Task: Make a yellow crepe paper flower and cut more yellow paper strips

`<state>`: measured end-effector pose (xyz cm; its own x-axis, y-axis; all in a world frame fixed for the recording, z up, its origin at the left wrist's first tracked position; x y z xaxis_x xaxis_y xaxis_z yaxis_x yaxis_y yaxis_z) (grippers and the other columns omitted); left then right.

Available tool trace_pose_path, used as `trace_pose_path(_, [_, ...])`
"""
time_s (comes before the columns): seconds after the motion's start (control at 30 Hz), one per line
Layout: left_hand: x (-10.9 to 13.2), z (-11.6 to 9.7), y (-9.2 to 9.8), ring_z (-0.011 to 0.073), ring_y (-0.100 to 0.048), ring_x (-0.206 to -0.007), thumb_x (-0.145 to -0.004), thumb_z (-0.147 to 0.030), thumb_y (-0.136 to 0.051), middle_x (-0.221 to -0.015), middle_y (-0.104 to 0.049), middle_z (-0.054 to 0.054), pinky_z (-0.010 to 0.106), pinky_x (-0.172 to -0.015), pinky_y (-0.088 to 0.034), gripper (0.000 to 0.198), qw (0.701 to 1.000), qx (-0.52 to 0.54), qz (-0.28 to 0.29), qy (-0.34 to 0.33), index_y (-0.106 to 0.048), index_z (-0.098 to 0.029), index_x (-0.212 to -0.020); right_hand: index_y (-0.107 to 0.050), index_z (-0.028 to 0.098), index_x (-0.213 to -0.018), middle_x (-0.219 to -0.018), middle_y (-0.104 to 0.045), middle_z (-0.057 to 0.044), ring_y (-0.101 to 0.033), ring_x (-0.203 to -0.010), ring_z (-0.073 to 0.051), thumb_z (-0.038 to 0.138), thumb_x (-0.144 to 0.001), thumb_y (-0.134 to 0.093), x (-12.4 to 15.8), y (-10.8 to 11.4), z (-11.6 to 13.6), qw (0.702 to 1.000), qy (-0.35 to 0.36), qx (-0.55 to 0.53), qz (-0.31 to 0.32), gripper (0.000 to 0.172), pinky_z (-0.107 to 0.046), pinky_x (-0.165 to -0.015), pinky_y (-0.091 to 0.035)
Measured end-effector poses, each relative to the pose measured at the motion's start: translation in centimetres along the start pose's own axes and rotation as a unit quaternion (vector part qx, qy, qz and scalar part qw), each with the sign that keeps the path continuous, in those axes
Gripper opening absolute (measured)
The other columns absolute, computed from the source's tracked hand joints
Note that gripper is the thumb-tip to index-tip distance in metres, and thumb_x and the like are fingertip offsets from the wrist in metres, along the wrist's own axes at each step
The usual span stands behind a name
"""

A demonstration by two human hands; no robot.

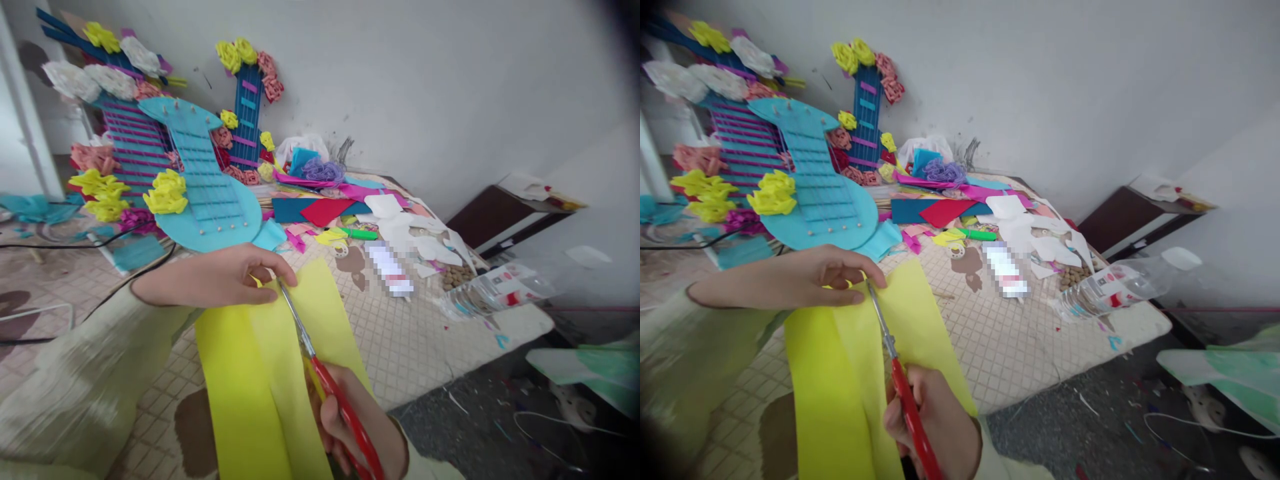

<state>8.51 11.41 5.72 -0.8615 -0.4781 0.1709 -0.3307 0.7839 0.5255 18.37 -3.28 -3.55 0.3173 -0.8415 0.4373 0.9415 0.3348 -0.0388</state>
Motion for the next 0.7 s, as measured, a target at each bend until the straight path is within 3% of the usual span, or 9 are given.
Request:
trace_pose_path(0.1, [0.0,0.1,-0.1,0.0113,-0.055,-0.071,-0.082,-0.024,-0.053,-0.092,-0.062,-0.001,0.022,-0.06,-0.043,0.02,1.0,0.002,0.002,-0.01,-0.06,-0.026,-0.101,-0.049,0.012,-0.083,-0.047,-0.041,0.006,-0.034,-0.03,-0.002,0.085,-0.06,-0.039,-0.1,0.0,0.3,1.0,0.009,0.004,0.001,0.076,-0.012,-0.026,-0.027])
trace_pose_path(0.2, [-0.1,0.3,-0.1,0.0123,-0.056,-0.074,-0.082,-0.025,-0.053,-0.095,-0.062,0.0,0.022,-0.062,-0.044,0.02,1.0,-0.005,0.002,-0.01,-0.06,-0.026,-0.101,-0.051,0.011,-0.084,-0.047,-0.039,0.008,-0.035,-0.032,-0.002,0.086,-0.054,-0.043,-0.2,0.2,0.2,1.0,-0.006,-0.014,-0.009,0.081,-0.011,-0.027,-0.028])
trace_pose_path(0.43, [-0.3,0.7,0.0,0.0117,-0.051,-0.068,-0.082,-0.027,-0.053,-0.083,-0.058,-0.001,0.023,-0.059,-0.042,0.022,1.0,-0.01,0.005,0.008,-0.059,-0.026,-0.103,-0.051,0.013,-0.085,-0.049,-0.045,0.006,-0.035,-0.029,-0.002,0.081,-0.06,-0.045,-0.4,0.5,-0.8,0.999,-0.005,-0.04,0.025,0.072,-0.011,-0.025,-0.029])
trace_pose_path(0.7, [-0.3,1.3,-0.1,0.0122,-0.048,-0.066,-0.082,-0.031,-0.054,-0.075,-0.052,-0.003,0.022,-0.058,-0.04,0.023,1.0,-0.003,0.01,0.015,-0.058,-0.029,-0.105,-0.05,0.013,-0.085,-0.049,-0.043,0.007,-0.034,-0.029,-0.001,0.08,-0.064,-0.043,-0.4,0.7,-0.2,0.999,0.012,-0.031,0.023,0.071,-0.011,-0.025,-0.028])
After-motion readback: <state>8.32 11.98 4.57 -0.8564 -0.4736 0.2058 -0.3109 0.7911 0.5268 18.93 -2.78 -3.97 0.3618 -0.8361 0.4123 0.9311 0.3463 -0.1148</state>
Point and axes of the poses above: each hand's wrist, its own x-axis away from the middle knuckle, its own y-axis out of the back of the hand, z = x × y, the point moved 7 cm from there along -x, towards the middle knuckle
